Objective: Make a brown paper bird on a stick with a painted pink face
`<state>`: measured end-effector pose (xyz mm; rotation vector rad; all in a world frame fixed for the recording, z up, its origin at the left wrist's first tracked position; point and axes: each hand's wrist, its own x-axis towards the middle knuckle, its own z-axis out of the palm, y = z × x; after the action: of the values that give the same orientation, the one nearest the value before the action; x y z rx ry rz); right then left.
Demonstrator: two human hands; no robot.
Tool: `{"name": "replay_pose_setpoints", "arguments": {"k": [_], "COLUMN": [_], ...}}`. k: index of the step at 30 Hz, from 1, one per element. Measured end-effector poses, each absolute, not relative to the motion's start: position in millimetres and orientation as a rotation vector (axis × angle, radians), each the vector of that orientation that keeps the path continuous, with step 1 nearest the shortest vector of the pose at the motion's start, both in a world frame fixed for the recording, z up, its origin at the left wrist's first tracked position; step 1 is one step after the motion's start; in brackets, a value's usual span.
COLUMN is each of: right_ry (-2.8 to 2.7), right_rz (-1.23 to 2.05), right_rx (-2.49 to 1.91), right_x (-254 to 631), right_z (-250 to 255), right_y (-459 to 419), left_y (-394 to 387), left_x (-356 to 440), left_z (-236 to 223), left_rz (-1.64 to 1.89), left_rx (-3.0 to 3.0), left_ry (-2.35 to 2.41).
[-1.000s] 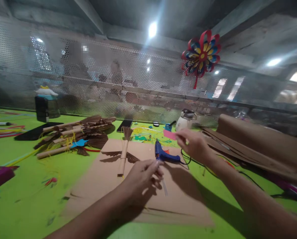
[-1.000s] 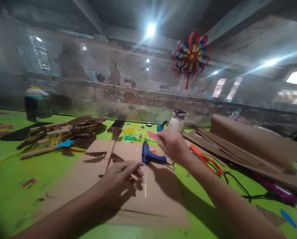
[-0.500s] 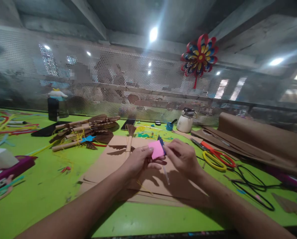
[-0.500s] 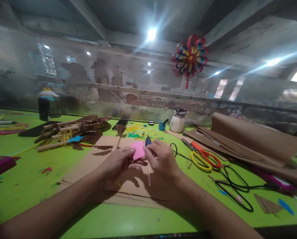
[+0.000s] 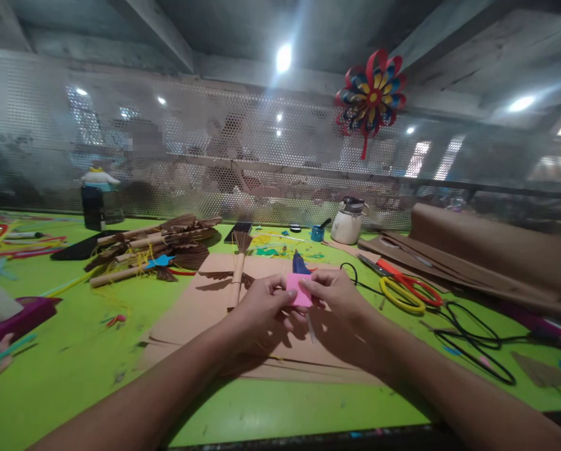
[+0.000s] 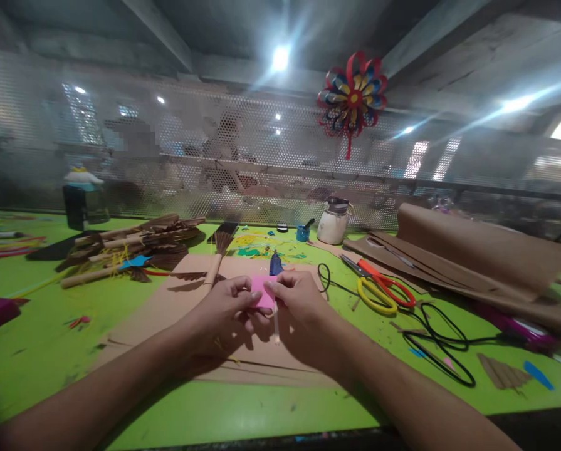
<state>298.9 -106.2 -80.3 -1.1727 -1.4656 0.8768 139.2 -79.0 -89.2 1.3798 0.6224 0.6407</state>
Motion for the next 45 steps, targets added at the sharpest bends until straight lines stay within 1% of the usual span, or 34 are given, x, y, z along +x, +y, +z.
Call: {"name": "replay_pose_setpoints", "arguments": {"k": [4, 8, 14, 18, 21, 23, 29, 35, 42, 45], "right_ry": [-1.352, -1.354, -1.518, -1.561, -1.449, -1.387, -1.381, -1.444, -1.987, -2.015], "right_rz": [0.960, 1.006, 0.831, 0.730, 0.797, 0.886, 1.039, 1.052, 1.344, 1.327], "right_rx": [-1.083, -1.039, -1.150, -1.086, -1.031, -1.008, -0.993, -0.828, -0.609, -0.646], "right_x": [299, 300, 301, 305, 310, 311, 305, 311, 341, 339], "right_z": [-90, -96, -87, -83, -85, -87, -88, -81, -51, -51], "right_y": [-105, -100, -104, -105, -100, -96, -97, -101, -115, -117], "left_y": [-78, -76, -78, -77, -74, -74, -82, -77, -82, -83], "left_x": [139, 138, 135, 132, 129, 128, 131, 131, 129, 130], "left_z": [-91, -94, -90, -80, -75, -74, -76, -80, -75, -75], "left_rz": [0.644, 0.664, 0.719, 0.851, 1.004, 1.034, 0.810, 0.765, 0.602, 0.599], "left_rx": [1.391, 1.383, 1.434, 1.410, 1.315, 1.275, 1.251, 1.301, 1.263, 1.250], "left_ry": [0.626, 0.617, 0.757, 0.862, 0.743, 0.676, 0.607, 0.565, 0.362, 0.373]}}
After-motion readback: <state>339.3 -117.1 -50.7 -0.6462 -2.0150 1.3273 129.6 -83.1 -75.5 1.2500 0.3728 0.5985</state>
